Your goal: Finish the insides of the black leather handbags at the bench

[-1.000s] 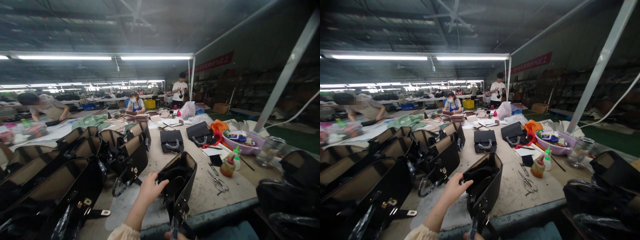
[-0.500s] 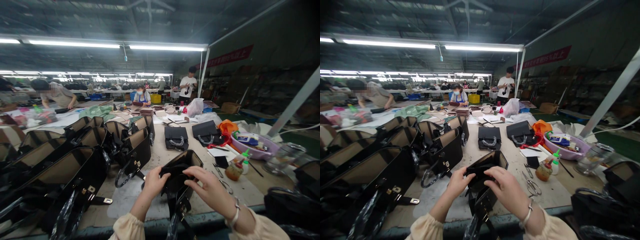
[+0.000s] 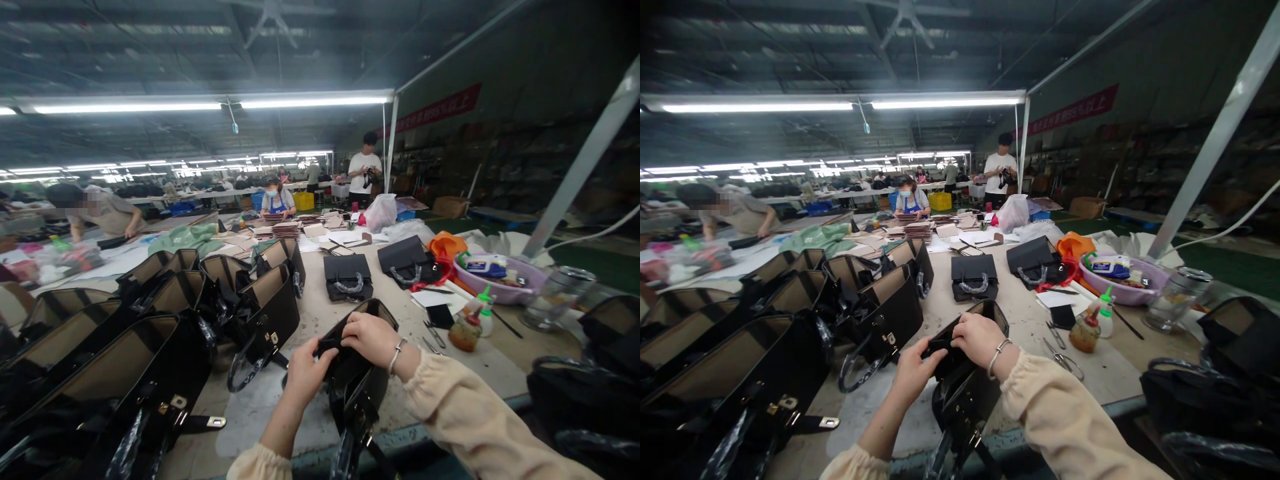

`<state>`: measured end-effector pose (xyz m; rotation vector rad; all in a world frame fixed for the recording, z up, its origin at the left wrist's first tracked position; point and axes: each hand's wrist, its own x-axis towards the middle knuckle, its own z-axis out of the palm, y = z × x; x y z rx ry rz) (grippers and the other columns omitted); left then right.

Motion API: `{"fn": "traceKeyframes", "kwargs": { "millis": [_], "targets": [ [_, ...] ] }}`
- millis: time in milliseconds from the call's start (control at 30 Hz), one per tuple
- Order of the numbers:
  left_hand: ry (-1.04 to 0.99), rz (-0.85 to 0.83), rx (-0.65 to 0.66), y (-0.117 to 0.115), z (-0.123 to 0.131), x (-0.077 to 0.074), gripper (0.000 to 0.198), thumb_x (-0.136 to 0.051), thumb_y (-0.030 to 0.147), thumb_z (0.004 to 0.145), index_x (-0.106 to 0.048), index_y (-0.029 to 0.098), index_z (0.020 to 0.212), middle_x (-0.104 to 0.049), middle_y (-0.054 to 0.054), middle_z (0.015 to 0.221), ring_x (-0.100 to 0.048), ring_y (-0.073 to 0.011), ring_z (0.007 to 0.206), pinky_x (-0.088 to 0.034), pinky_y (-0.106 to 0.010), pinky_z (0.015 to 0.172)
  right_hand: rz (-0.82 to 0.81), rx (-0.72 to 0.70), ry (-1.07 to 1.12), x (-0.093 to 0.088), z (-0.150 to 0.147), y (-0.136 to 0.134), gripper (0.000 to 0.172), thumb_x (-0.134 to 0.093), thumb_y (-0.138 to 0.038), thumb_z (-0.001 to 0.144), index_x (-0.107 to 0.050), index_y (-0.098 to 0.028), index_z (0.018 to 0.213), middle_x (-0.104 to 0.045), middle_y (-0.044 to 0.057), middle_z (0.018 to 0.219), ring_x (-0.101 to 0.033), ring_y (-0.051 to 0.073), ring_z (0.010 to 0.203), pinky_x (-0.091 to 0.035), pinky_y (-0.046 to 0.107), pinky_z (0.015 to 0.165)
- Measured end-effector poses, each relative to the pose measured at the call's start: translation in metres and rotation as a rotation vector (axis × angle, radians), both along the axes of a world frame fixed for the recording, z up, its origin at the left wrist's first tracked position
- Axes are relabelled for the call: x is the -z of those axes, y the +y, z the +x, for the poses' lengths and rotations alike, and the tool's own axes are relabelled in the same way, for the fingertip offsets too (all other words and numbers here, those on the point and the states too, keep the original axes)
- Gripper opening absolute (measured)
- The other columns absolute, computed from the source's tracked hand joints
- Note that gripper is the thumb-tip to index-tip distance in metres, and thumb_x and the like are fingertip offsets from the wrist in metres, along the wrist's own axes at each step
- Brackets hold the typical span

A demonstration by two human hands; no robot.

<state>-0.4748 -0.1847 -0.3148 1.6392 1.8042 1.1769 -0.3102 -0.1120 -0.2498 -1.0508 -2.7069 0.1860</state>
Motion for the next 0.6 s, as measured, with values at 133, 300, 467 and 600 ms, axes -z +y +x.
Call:
{"fn": "traceKeyframes", "kwargs": {
  "millis": [133, 300, 467, 600],
  "targets": [
    [-0.032, 0.008, -0.004, 0.003, -0.002, 0.005, 0.033, -0.054, 0.039, 0.076, -0.064, 0.022, 0.103, -0.069, -0.001, 0.094, -0.062, -0.0183, 0.088, -0.047, -0.029, 0.081, -0.020, 0.019, 0.024, 0.000, 0.001, -0.003, 0.014, -0.055, -0.031, 0.081, -0.067, -0.023, 0.082, -0.063, 0.000, 0.081, -0.057, 0.014, 0.079, -0.039, 0.024, 0.068],
    [-0.023, 0.012, 0.012, 0.002, -0.002, 0.005, 0.028, -0.053, 0.035, 0.078, -0.064, 0.024, 0.101, -0.069, 0.000, 0.093, -0.061, -0.0175, 0.088, -0.046, -0.028, 0.080, 0.011, -0.179, 0.097, 0.001, 0.001, -0.011, 0.029, -0.053, -0.024, 0.083, -0.059, -0.028, 0.110, -0.064, 0.000, 0.093, -0.058, 0.013, 0.085, -0.040, 0.022, 0.073],
    [0.017, 0.003, 0.013, 0.000, 0.000, 0.001, 0.027, -0.052, 0.040, 0.079, -0.065, 0.025, 0.097, -0.070, 0.001, 0.094, -0.062, -0.0182, 0.088, -0.046, -0.026, 0.076, 0.054, -0.251, 0.074, 0.002, -0.004, -0.011, 0.028, -0.045, -0.027, 0.088, -0.059, -0.031, 0.113, -0.064, 0.001, 0.091, -0.059, 0.012, 0.083, -0.041, 0.021, 0.070],
    [0.010, 0.008, 0.017, 0.000, 0.001, 0.000, 0.032, -0.051, 0.042, 0.079, -0.065, 0.023, 0.100, -0.070, -0.001, 0.097, -0.062, -0.0193, 0.090, -0.046, -0.027, 0.078, 0.085, -0.233, 0.051, 0.003, -0.009, -0.010, 0.025, -0.046, -0.027, 0.087, -0.064, -0.028, 0.104, -0.065, 0.001, 0.087, -0.059, 0.012, 0.081, -0.041, 0.022, 0.067]
  ]
}}
